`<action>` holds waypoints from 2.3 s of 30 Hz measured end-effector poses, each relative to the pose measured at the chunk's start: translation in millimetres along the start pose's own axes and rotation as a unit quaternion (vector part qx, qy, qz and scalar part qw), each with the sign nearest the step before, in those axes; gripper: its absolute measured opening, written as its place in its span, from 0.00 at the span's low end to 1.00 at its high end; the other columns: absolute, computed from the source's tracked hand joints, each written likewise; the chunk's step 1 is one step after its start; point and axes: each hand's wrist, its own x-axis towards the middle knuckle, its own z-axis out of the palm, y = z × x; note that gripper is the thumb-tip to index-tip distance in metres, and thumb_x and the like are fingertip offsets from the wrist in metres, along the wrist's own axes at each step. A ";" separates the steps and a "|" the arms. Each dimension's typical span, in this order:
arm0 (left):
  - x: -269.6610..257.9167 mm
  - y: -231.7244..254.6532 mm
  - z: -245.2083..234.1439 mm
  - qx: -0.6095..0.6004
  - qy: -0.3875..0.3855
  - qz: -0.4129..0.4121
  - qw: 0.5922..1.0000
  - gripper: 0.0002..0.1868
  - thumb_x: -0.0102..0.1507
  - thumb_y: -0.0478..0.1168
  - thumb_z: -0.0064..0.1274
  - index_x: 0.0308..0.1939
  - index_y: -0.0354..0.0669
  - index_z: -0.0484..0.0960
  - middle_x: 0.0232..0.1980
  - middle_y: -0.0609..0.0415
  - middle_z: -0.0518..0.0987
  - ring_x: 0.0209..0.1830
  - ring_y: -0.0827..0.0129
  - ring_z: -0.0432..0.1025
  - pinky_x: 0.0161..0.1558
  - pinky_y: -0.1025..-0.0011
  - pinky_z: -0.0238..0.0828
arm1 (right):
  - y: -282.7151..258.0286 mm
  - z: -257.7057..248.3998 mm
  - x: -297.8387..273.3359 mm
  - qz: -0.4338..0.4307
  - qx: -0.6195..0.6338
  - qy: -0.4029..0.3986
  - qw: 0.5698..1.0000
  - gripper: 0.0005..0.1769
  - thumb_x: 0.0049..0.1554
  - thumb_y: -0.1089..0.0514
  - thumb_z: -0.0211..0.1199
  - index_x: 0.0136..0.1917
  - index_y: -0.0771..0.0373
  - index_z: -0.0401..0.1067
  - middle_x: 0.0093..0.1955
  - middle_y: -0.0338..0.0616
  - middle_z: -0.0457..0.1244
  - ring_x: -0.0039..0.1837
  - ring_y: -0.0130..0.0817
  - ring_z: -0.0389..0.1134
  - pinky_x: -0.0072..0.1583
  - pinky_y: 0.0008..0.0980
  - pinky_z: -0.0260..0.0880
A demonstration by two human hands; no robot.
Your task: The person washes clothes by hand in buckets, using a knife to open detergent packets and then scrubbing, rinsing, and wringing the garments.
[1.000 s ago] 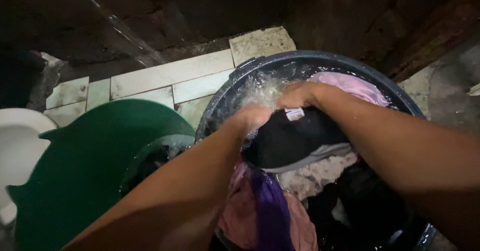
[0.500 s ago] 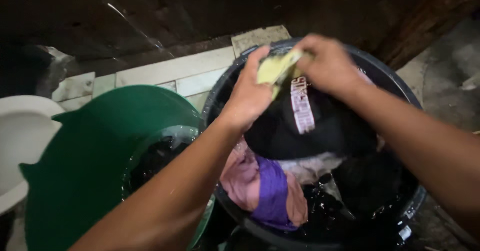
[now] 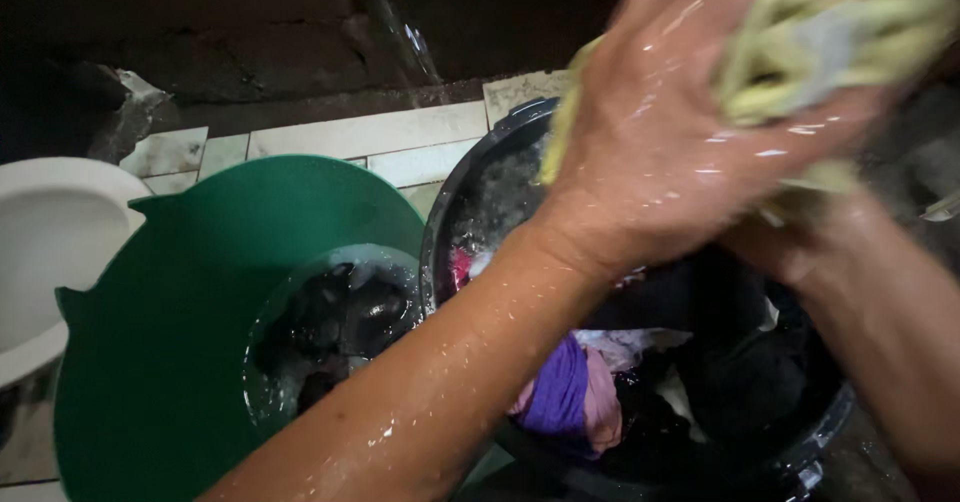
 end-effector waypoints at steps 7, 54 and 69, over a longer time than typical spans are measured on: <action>14.3 -5.3 23.3 -0.251 0.078 -0.086 0.961 0.33 0.63 0.64 0.62 0.60 0.46 0.77 0.58 0.48 0.79 0.58 0.62 0.74 0.62 0.57 0.70 | -14.1 0.1 -15.3 -0.143 -0.030 0.007 0.989 0.21 0.65 0.44 0.57 0.61 0.62 0.68 0.55 0.45 0.66 0.55 0.32 0.69 0.57 0.35 0.72; -45.8 -76.2 -140.5 0.075 -0.278 -0.408 0.867 0.34 0.63 0.63 0.53 0.64 0.47 0.73 0.58 0.48 0.81 0.59 0.60 0.76 0.57 0.60 0.74 | -26.6 39.6 12.0 0.069 -0.457 -0.035 0.886 0.11 0.64 0.59 0.61 0.61 0.56 0.74 0.49 0.58 0.72 0.46 0.48 0.75 0.45 0.43 0.77; -39.0 -117.0 -15.3 0.266 -0.385 -0.452 0.759 0.41 0.62 0.67 0.47 0.77 0.69 0.55 0.79 0.44 0.54 0.79 0.41 0.44 0.72 0.40 0.44 | 104.1 11.6 99.4 0.060 -0.691 -0.085 0.715 0.33 0.62 0.29 0.44 0.75 0.39 0.65 0.79 0.45 0.56 0.76 0.53 0.57 0.71 0.63 0.49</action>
